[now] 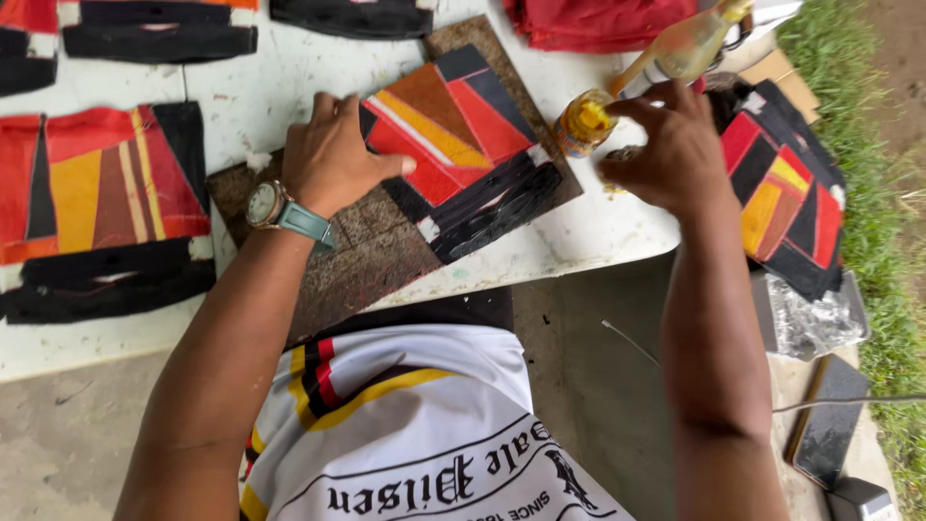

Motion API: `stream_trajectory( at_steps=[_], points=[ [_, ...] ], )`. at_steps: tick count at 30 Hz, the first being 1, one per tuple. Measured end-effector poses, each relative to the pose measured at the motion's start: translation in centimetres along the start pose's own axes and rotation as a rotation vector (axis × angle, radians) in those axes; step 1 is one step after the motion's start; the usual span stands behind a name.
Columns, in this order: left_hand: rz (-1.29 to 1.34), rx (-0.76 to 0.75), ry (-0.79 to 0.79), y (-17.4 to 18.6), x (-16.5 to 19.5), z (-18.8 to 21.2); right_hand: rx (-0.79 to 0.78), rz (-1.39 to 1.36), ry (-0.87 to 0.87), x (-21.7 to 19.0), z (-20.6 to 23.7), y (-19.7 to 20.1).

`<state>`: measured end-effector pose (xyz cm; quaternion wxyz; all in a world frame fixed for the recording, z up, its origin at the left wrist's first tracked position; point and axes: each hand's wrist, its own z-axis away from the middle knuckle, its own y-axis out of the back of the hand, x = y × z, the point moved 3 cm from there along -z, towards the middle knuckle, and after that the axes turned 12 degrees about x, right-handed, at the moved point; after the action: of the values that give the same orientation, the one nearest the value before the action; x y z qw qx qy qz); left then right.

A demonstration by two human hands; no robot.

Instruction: The person works through a batch of colorful patchwork fabric panels at an outdoor table. They hold each panel on a worn wooden board, press and rub its black border strips with a finger, dip into a jar of yellow adhesive and apply it along the panel edge, then stack the finished panel with others on the table.

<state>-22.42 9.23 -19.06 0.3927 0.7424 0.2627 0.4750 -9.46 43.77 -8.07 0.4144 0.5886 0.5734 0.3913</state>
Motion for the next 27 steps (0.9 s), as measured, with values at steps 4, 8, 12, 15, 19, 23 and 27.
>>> stream_trajectory(
  at_steps=[4,8,12,15,19,23,27],
  points=[
    [0.051,0.054,-0.075,-0.8,0.9,-0.8,-0.204,-0.013,0.002,2.3,-2.8,-3.9],
    [0.127,0.12,-0.127,-0.5,2.0,-0.9,-0.356,0.061,-0.014,1.3,-4.3,-5.9],
    [0.254,-0.02,-0.15,-1.6,3.2,-0.5,-0.378,-0.002,-0.114,2.2,-4.1,-4.5],
    [0.232,0.052,-0.34,-1.6,4.7,-0.3,-0.196,-0.073,0.0,3.0,-1.9,-1.4],
    [0.583,0.06,-0.509,2.7,7.7,1.3,-0.109,-0.364,-0.111,2.2,3.6,2.0],
    [1.531,-0.592,-0.499,9.9,11.1,9.9,-0.258,-1.298,-0.403,-3.2,8.1,0.4],
    [1.72,-0.774,-0.661,12.3,13.8,17.4,-0.431,-1.157,-0.546,-7.4,9.9,-3.3]
  ],
)
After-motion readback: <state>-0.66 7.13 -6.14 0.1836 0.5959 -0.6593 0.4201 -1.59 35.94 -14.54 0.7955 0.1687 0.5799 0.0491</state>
